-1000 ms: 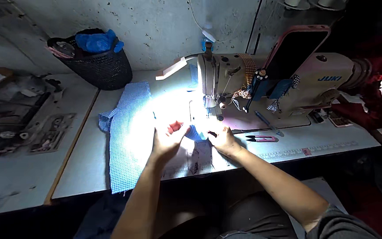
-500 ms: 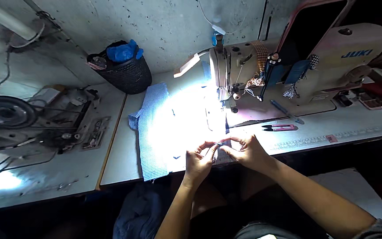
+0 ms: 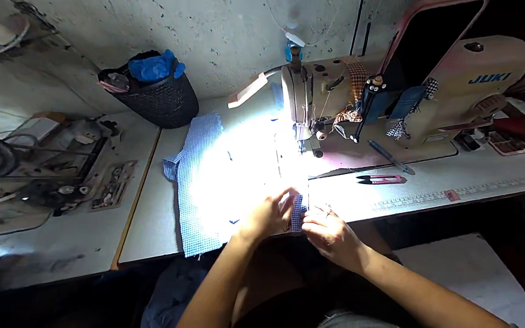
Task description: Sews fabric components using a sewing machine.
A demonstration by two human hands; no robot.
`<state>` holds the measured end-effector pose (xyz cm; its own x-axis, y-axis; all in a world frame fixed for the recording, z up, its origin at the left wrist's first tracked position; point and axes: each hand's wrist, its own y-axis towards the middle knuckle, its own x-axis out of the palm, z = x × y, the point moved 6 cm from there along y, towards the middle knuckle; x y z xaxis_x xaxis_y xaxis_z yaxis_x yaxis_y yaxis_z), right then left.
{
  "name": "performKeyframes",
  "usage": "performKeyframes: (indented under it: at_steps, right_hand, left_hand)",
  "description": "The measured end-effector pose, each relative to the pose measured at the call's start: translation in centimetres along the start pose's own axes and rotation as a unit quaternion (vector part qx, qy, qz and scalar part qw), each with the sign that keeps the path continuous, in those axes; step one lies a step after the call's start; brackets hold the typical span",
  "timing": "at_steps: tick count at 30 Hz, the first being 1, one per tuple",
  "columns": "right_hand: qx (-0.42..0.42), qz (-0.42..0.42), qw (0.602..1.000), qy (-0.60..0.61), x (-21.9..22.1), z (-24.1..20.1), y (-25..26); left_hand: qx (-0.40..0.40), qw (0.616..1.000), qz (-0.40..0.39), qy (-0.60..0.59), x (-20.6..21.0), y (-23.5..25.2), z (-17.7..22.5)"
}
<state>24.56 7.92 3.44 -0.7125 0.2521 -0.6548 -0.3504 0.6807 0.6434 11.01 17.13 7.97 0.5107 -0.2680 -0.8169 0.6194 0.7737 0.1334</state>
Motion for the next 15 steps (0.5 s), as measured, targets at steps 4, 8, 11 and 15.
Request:
performKeyframes:
  at_steps: [4, 8, 11, 15]
  right_hand:
    - [0.023, 0.004, 1.0, -0.009, -0.2, 0.1, -0.6]
    - [0.03, 0.003, 0.999, -0.021, -0.6, 0.3, -0.7]
    - [0.029, 0.004, 0.999, -0.013, -0.5, 0.4, -0.6]
    - [0.047, -0.001, 0.999, 0.002, -0.7, 1.3, 0.3]
  left_hand:
    - [0.102, 0.984, 0.044, 0.14, 0.3, 4.8, -2.9]
    - [0.119, 0.976, 0.043, 0.176, 0.5, 5.5, -3.5]
    - [0.122, 0.97, 0.063, 0.202, 0.3, 5.3, -3.2]
    - [0.099, 0.968, 0.069, 0.219, 0.0, 5.8, -3.2]
